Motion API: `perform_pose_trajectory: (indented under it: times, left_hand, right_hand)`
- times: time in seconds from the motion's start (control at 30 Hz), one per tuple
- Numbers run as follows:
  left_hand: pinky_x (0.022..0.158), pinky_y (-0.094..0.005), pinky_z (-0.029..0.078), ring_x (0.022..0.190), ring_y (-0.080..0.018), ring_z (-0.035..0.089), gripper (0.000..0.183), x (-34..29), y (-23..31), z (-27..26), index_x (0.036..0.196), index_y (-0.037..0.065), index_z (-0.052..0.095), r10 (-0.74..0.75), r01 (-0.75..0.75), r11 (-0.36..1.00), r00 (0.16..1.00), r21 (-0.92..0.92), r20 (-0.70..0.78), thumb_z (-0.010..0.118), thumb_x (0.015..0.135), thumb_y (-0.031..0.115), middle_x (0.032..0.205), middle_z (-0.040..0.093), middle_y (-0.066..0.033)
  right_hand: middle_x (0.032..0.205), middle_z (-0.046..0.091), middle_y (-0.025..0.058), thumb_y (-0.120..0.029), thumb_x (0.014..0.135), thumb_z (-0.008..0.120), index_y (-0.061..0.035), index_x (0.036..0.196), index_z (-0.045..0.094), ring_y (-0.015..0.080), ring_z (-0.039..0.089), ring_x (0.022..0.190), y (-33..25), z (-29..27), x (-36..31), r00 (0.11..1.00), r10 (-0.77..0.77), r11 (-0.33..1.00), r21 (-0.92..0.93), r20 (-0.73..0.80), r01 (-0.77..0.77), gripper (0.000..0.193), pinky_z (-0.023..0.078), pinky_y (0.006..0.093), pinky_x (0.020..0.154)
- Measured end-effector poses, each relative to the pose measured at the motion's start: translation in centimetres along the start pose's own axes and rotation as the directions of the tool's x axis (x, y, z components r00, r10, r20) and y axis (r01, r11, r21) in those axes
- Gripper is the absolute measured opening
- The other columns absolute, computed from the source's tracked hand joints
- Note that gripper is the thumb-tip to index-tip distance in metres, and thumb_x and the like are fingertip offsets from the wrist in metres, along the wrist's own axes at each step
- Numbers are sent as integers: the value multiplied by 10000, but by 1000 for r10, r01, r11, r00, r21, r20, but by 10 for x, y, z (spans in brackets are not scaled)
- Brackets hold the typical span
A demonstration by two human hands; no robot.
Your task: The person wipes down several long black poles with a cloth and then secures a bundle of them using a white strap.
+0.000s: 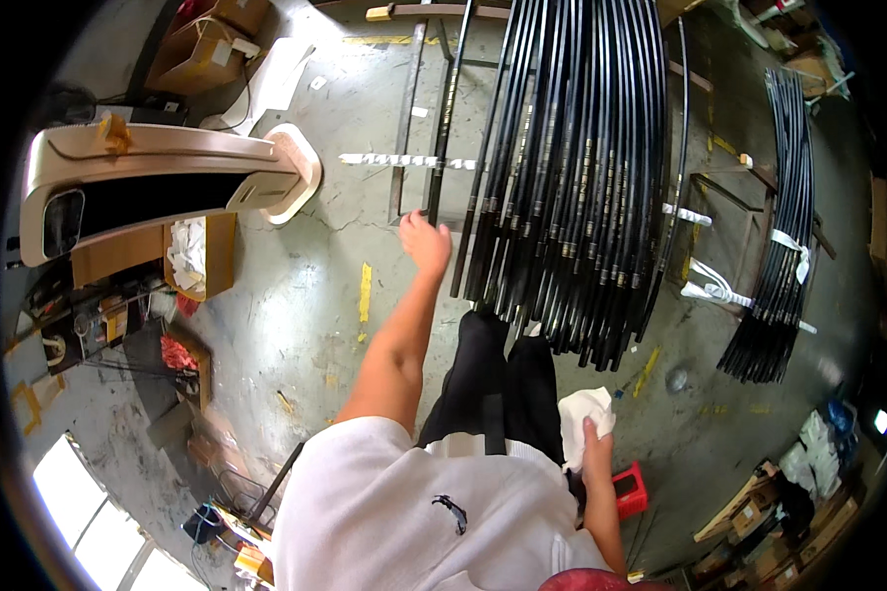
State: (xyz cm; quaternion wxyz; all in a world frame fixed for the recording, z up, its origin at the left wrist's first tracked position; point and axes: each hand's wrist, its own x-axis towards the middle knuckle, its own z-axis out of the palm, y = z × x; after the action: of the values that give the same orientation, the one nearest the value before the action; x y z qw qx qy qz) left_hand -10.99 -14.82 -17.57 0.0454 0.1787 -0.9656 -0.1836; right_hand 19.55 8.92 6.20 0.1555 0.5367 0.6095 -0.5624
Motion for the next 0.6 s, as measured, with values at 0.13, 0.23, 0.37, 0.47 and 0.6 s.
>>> perform_pose_trajectory:
  times: [0.13,0.23,0.37,0.47,0.6]
  left_hand:
    - [812,-406,423,958,-327,543,510,0,-81,17,1132,11,418,-120,133,991,815,18,567,641,731,235,987,573,-184]
    - [748,-388,457,849,-309,593,412,-14,-115,46,1063,-16,457,-79,222,966,745,-135,662,606,780,245,848,606,-180]
    - [713,-467,433,841,-421,542,315,-30,-87,32,934,-16,480,-64,248,943,789,-222,611,532,834,278,869,574,-256]
    - [647,-496,412,762,-448,522,294,-50,-58,-20,885,-12,456,63,115,938,872,-328,485,485,866,280,796,555,-268]
    - [590,-483,406,711,-446,523,254,-95,-33,-110,885,-4,433,133,71,895,901,-441,413,501,857,239,766,552,-262]
  right_hand:
    - [1143,513,107,-239,883,487,50,1180,452,193,485,1033,-6,6,3,997,-28,996,89,75,21,416,361,289,901]
    - [1170,500,121,-192,842,498,57,1203,428,202,476,1054,-3,5,8,990,8,993,112,142,-24,444,347,289,914]
    - [1167,498,122,-123,736,479,69,1211,413,217,481,1055,-16,7,13,985,7,995,98,175,-24,516,354,290,907]
    - [1121,523,124,-76,674,457,88,1170,440,230,508,1019,-25,11,24,983,-65,976,215,171,27,523,377,303,889]
    - [1071,544,111,-75,674,467,84,1132,470,222,520,998,-61,29,32,945,-131,968,245,300,56,485,384,300,875]
